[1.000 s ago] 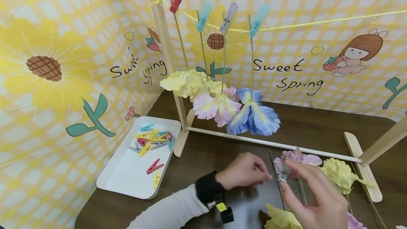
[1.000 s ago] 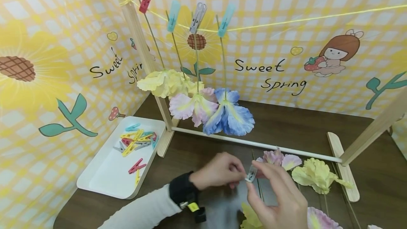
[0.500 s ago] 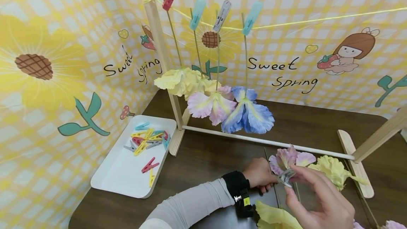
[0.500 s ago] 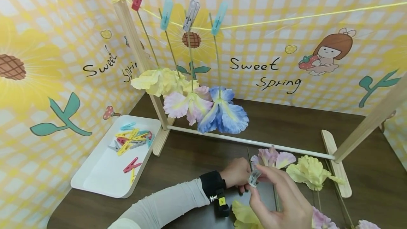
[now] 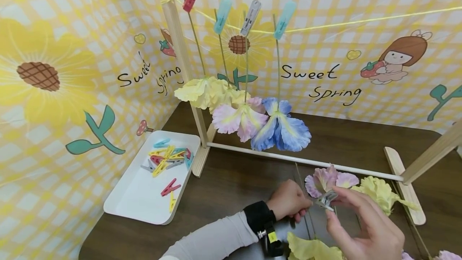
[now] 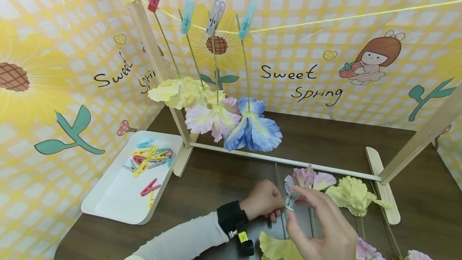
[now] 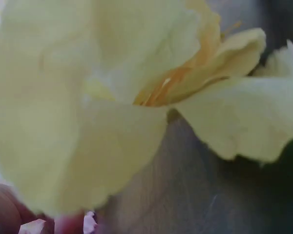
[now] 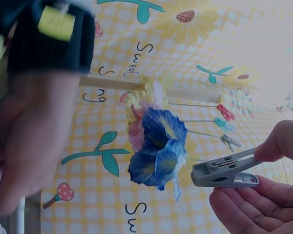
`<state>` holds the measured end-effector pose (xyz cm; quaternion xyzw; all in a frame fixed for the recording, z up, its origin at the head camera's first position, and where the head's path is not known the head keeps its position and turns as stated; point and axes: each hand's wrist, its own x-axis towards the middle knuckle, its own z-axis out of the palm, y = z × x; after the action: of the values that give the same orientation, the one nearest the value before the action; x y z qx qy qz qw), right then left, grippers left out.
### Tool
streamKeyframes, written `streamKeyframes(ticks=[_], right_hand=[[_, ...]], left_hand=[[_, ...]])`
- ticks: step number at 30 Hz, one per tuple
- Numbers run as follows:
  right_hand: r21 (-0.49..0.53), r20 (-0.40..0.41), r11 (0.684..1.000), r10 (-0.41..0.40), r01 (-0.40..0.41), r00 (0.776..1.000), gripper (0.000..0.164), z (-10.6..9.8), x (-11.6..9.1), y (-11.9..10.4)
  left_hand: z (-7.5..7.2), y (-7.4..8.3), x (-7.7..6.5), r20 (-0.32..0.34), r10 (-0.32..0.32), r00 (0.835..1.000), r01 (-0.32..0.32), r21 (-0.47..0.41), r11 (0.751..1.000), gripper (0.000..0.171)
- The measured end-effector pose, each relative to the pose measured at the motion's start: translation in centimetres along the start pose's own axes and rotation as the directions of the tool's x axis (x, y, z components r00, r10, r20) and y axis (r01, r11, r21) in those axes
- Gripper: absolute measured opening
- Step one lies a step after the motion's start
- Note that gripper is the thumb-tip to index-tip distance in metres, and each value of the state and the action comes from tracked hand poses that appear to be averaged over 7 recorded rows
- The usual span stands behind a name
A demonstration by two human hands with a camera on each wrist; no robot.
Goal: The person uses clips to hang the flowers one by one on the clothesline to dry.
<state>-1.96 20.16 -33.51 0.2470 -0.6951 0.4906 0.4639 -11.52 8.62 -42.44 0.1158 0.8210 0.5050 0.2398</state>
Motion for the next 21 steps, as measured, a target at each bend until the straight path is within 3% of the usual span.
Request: streamKeyframes(ticks=[4,6,9,12,15,18,21], right_hand=[[0.024,-0.015,1.0,0.021,-0.02,1.0,0.033,-0.4,0.2,0.0],[0.033,-0.018,0.999,0.034,-0.033,0.999,0.033,-0.7,0.4,-0.1],[0.053,-0.024,0.997,0.062,-0.061,0.998,0.033,-1.3,1.1,-0.1],[0.126,-0.036,0.99,0.073,-0.068,0.997,0.032,-2.0,1.8,0.1],[0.237,-0.019,0.969,0.07,-0.063,0.997,0.034,-3.2,2.2,0.9],[0.375,-0.004,0.925,0.065,-0.059,0.998,0.038,-4.8,2.9,2.0],[0.441,0.029,0.892,0.094,-0.098,0.995,0.041,-6.2,4.7,2.5]], left_hand=[[-0.5,-0.4,-2.0,-0.011,0.161,0.987,-0.161,0.005,0.987,0.033],[-0.6,-0.4,-3.1,-0.001,0.28,0.96,-0.28,0.057,0.958,0.031],[-0.6,0.0,-4.6,0.027,0.474,0.88,-0.471,0.182,0.863,0.032],[-0.7,0.8,-5.9,0.047,0.626,0.779,-0.61,0.288,0.738,0.034],[-1.1,1.9,-7.0,0.054,0.702,0.71,-0.672,0.35,0.653,0.038],[-2.0,3.7,-7.9,0.064,0.763,0.644,-0.716,0.401,0.571,0.039],[-3.8,6.4,-8.6,0.058,0.841,0.538,-0.765,0.452,0.458,0.039]])
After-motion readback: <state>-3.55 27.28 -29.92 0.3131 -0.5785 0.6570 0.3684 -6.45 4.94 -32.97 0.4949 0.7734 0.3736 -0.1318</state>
